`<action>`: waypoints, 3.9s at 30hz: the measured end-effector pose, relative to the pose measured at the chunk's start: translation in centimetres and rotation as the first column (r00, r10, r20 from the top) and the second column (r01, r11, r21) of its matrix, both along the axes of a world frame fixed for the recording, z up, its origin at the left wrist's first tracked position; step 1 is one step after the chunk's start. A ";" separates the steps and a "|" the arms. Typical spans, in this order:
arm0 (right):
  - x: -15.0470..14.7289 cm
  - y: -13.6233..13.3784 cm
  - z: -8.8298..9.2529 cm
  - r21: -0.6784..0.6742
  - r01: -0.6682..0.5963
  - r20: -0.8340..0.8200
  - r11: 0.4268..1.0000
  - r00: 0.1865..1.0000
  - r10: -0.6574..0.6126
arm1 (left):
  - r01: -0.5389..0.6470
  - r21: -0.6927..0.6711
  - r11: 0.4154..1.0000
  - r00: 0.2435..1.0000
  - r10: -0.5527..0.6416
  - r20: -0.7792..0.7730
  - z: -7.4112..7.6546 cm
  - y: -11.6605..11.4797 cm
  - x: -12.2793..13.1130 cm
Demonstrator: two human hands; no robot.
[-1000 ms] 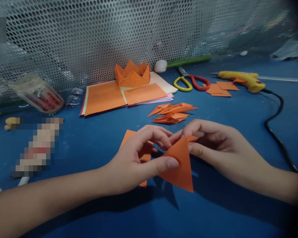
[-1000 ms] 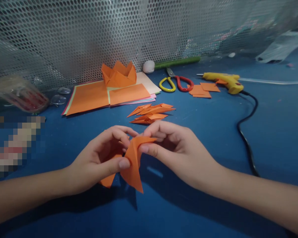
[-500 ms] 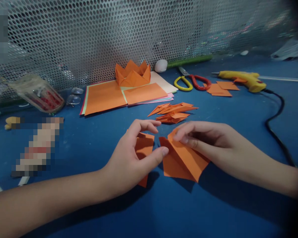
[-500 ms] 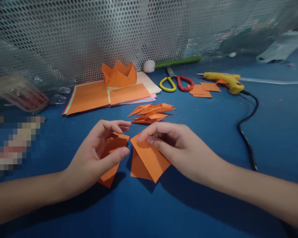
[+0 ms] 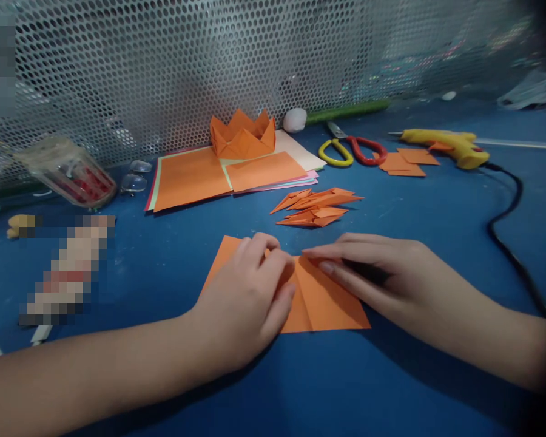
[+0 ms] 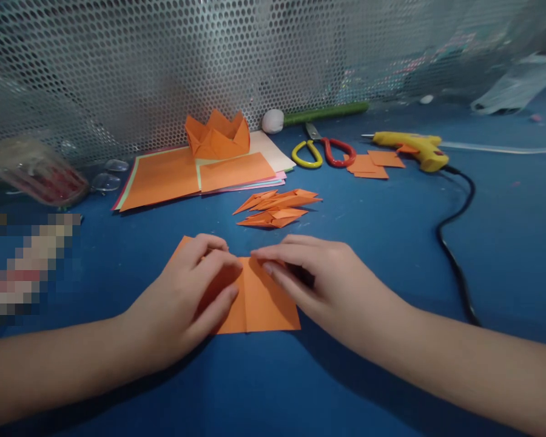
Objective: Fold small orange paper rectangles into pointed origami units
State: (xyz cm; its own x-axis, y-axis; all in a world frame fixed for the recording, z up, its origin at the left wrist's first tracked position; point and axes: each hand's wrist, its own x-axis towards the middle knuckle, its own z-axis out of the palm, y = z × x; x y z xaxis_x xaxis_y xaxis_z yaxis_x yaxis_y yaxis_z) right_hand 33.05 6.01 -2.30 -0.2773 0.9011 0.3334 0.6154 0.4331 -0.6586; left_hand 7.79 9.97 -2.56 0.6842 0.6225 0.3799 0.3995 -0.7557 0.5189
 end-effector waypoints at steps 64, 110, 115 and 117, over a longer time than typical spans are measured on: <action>-0.9 -1.2 0.9 -0.023 -0.030 0.140 0.999 0.990 0.033 | 0.198 0.714 0.671 0.951 0.045 -0.305 1.2 -1.8 -0.1; -0.9 -1.6 1.9 -0.291 -0.034 0.053 0.956 0.997 0.052 | 0.376 0.582 0.721 0.798 0.067 -0.598 1.8 -3.8 -0.5; -0.7 -1.7 1.9 -0.312 -0.019 0.053 0.950 0.998 0.037 | 0.348 0.640 0.686 0.838 0.078 -0.539 1.8 -4.1 -0.5; -0.7 -1.7 1.9 -0.326 -0.012 0.054 0.945 0.998 0.031 | 0.359 0.674 0.645 0.850 0.073 -0.522 1.9 -4.2 -0.5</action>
